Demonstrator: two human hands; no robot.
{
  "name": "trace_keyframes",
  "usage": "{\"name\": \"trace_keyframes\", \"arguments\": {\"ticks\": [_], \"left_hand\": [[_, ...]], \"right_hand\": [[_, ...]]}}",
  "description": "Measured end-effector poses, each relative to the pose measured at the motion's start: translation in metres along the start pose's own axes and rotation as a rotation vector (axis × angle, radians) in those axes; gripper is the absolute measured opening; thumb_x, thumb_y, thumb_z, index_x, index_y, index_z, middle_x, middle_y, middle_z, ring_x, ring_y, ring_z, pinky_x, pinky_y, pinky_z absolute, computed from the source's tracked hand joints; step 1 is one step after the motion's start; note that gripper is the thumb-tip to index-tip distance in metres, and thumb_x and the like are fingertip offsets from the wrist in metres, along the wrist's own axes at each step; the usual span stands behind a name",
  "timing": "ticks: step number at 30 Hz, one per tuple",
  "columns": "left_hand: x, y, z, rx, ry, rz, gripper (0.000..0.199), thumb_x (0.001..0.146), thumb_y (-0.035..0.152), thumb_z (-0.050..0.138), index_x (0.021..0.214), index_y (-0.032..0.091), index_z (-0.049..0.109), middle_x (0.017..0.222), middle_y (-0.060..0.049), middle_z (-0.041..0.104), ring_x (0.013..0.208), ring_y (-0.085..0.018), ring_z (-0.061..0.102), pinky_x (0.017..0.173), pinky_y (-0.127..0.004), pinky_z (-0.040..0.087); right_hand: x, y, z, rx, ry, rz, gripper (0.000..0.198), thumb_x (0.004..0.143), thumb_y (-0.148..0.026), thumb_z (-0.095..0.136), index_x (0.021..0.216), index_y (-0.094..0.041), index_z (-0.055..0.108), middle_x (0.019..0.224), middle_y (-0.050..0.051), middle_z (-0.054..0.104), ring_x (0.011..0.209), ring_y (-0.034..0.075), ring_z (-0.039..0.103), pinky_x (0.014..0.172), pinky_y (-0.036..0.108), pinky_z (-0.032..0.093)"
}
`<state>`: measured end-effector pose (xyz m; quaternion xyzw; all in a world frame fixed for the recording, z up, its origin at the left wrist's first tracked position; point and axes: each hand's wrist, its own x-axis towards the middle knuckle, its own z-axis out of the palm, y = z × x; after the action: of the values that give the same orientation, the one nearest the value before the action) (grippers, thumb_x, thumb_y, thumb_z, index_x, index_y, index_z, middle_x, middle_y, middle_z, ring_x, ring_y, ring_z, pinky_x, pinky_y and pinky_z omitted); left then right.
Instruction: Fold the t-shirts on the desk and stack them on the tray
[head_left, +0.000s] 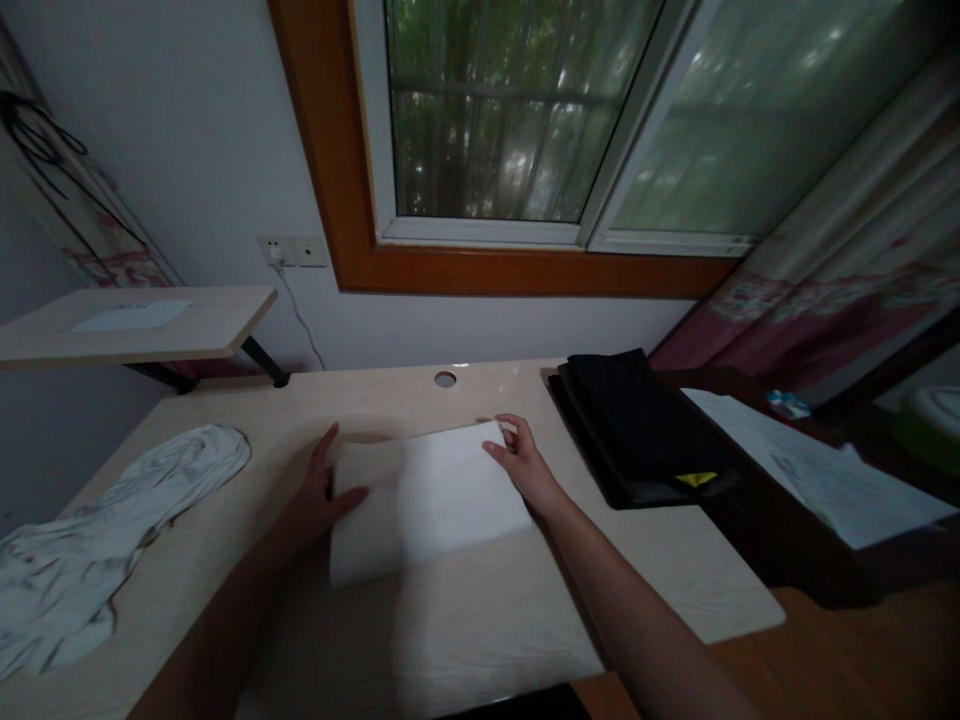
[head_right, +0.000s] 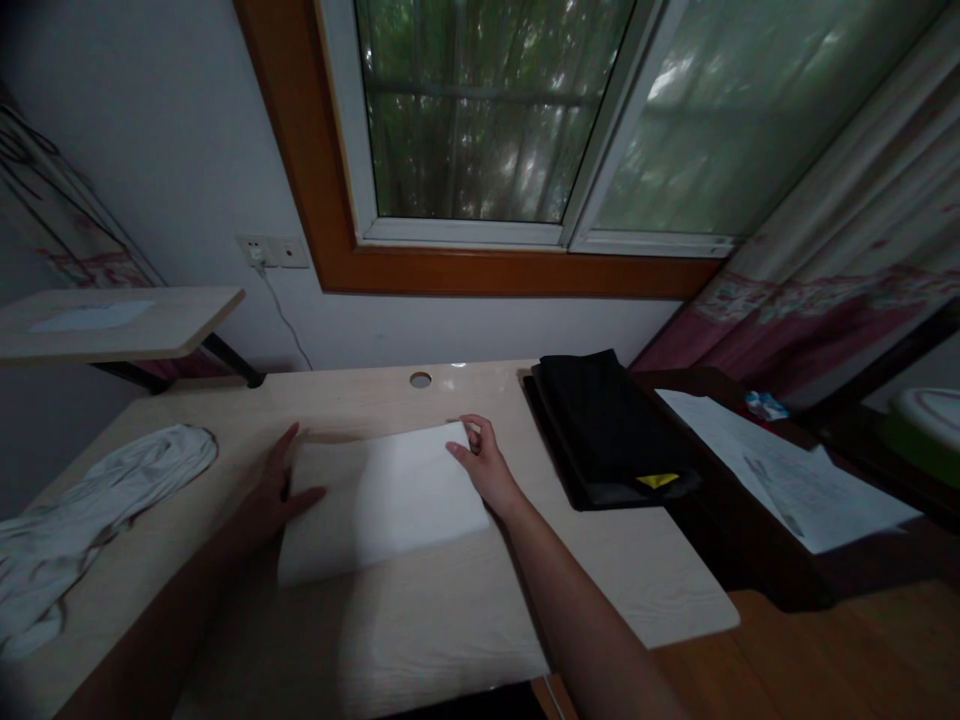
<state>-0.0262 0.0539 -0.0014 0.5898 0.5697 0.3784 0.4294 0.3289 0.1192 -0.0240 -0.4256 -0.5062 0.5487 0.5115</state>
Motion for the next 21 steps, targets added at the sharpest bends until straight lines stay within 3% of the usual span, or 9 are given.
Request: {"name": "trace_keyframes", "arguments": {"ticks": [6, 10, 16, 21], "left_hand": [[0.007, -0.008, 0.003, 0.052, 0.018, -0.033, 0.110, 0.084, 0.052, 0.071, 0.161, 0.022, -0.001, 0.113, -0.012, 0.070, 0.095, -0.030, 0.072, 0.085, -0.048, 0.058], [0.008, -0.007, -0.005, 0.061, -0.052, -0.024, 0.104, 0.082, 0.051, 0.073, 0.160, 0.023, 0.011, 0.128, -0.016, 0.064, 0.108, -0.032, 0.069, 0.090, -0.047, 0.057], [0.003, -0.003, -0.017, 0.099, -0.163, -0.013, 0.102, 0.079, 0.051, 0.074, 0.160, 0.023, 0.019, 0.136, -0.018, 0.060, 0.117, -0.036, 0.065, 0.094, -0.049, 0.055], [-0.001, -0.001, -0.016, 0.098, -0.152, 0.009, 0.098, 0.081, 0.049, 0.073, 0.160, 0.023, 0.021, 0.139, -0.018, 0.058, 0.118, -0.035, 0.064, 0.095, -0.049, 0.055]], "right_hand": [[0.004, 0.008, -0.003, -0.235, 0.026, -0.011, 0.053, 0.081, -0.035, 0.068, 0.127, -0.029, 0.043, 0.097, 0.000, 0.064, 0.082, 0.017, 0.063, 0.067, 0.028, 0.050], [0.004, 0.007, -0.005, -0.386, 0.005, -0.022, 0.047, 0.079, -0.028, 0.066, 0.122, -0.027, 0.047, 0.103, 0.002, 0.066, 0.086, 0.018, 0.064, 0.069, 0.028, 0.051], [-0.003, -0.008, -0.004, -0.335, -0.141, 0.059, 0.054, 0.075, -0.022, 0.066, 0.126, -0.027, 0.048, 0.098, 0.000, 0.066, 0.080, 0.018, 0.063, 0.066, 0.027, 0.050], [-0.009, -0.009, -0.003, -0.272, -0.149, -0.047, 0.056, 0.080, -0.022, 0.066, 0.132, -0.028, 0.047, 0.097, 0.000, 0.063, 0.083, 0.017, 0.061, 0.071, 0.028, 0.049]]}}
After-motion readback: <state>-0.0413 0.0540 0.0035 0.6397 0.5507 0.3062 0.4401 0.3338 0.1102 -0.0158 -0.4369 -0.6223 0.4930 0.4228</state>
